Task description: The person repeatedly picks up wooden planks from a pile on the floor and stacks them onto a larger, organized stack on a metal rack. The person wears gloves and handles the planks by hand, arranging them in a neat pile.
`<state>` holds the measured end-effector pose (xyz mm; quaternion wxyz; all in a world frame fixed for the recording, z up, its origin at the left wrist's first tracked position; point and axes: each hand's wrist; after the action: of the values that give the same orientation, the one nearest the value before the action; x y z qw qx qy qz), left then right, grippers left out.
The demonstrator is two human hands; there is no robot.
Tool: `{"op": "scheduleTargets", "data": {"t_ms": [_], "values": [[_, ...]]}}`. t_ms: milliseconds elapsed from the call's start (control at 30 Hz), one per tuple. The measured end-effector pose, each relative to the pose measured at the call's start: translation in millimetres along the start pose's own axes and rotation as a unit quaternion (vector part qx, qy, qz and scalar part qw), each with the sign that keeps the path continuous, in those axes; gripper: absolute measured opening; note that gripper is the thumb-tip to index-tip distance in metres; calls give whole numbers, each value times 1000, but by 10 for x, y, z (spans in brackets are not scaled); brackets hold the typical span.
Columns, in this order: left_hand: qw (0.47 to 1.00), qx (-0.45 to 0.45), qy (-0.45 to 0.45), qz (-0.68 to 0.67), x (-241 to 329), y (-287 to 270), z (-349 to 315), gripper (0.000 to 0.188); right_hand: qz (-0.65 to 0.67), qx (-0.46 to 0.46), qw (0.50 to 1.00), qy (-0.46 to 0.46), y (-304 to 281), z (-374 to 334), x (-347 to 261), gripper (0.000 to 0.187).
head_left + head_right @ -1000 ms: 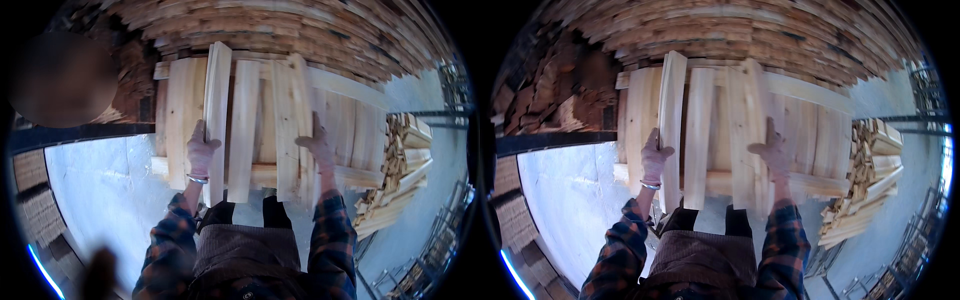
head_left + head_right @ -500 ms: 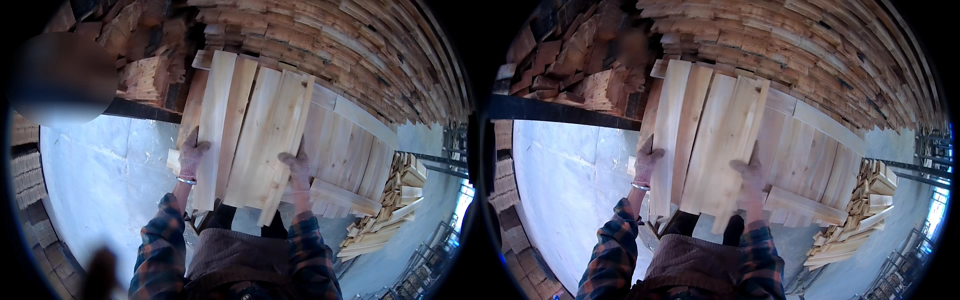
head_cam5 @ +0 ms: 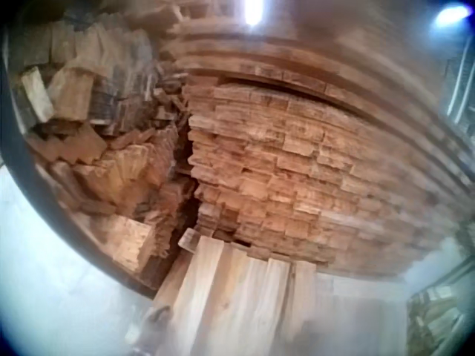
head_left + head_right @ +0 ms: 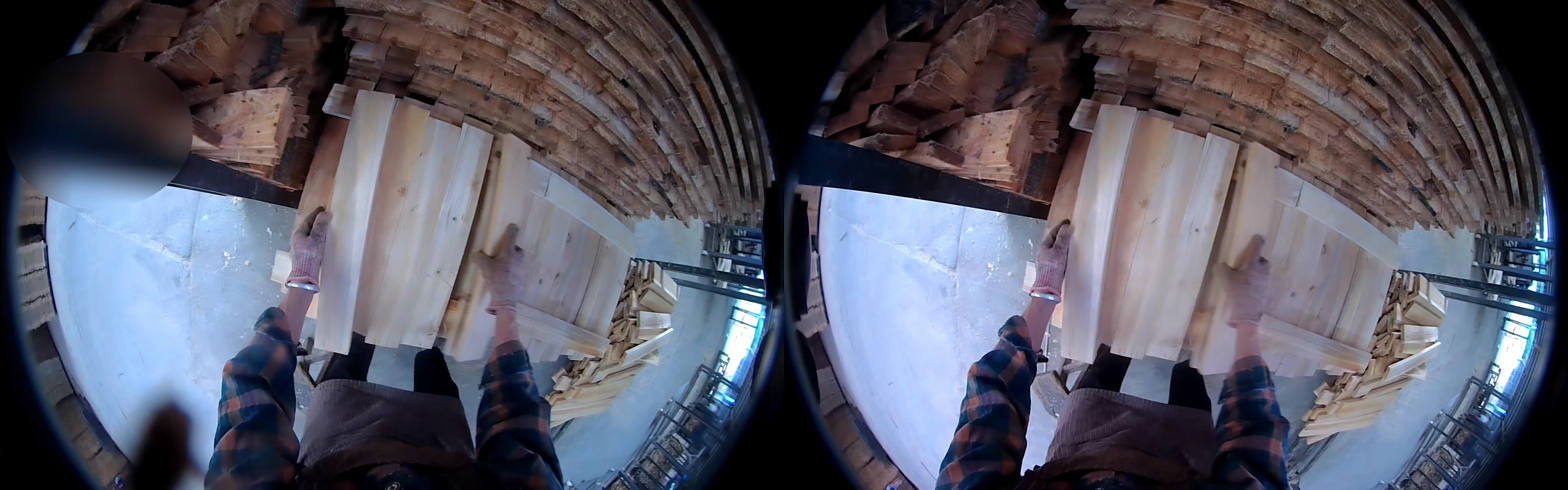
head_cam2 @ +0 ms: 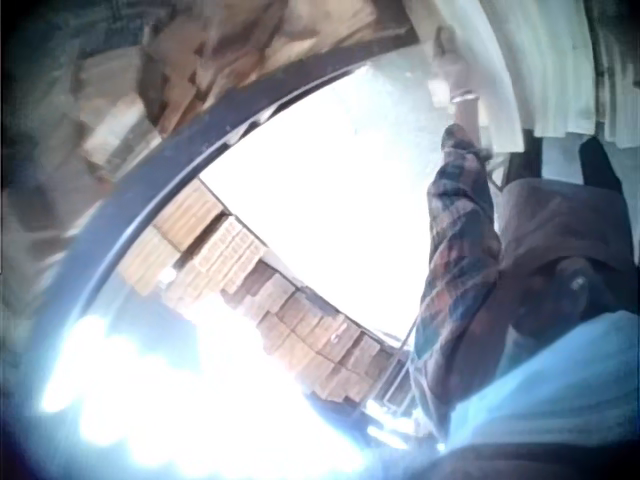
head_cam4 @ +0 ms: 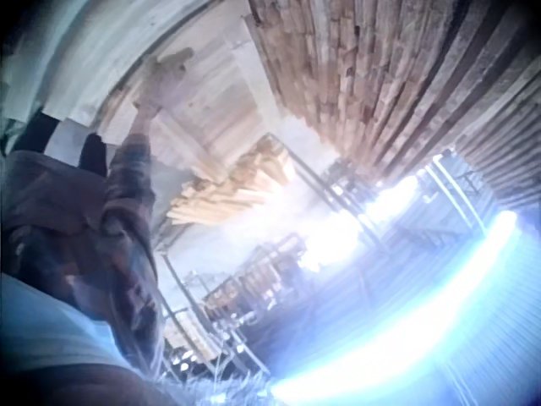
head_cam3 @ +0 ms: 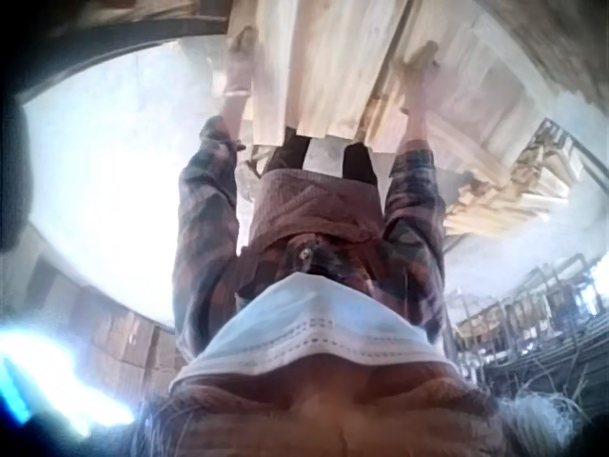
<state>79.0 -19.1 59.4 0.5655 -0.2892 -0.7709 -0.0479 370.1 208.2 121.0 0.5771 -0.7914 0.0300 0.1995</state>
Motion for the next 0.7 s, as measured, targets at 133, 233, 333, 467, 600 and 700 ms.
{"op": "scheduleTargets", "data": {"t_ms": [133, 233, 333, 467, 600, 700], "values": [[988, -84, -56, -121, -212, 57, 51, 51, 312, -76, 947, -1, 69, -57, 52, 93], [989, -130, -30, -65, -296, -150, 115, 73, 322, -57, 945, -2, -64, -24, 433, 83], [968, -100, 35, 228, -226, 33, 168, 97, 208, 15, 977, 37, 71, 46, 780, 74], [976, -124, -21, 176, -32, 104, 133, 90, 243, 33, 969, 30, 261, 77, 656, 62], [994, -81, -21, 72, -85, 60, 91, 80, 392, 9, 913, 117, 209, 38, 402, 52], [995, -70, -67, -9, -80, 54, 98, 62, 434, 0, 887, 159, 285, 57, 392, 52]]}}
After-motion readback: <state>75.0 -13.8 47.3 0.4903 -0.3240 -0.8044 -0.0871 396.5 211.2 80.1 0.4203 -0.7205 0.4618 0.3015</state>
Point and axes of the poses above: each hand's wrist, its own z-axis towards the middle knuckle, its own y-axis out of the palm, x = y × z
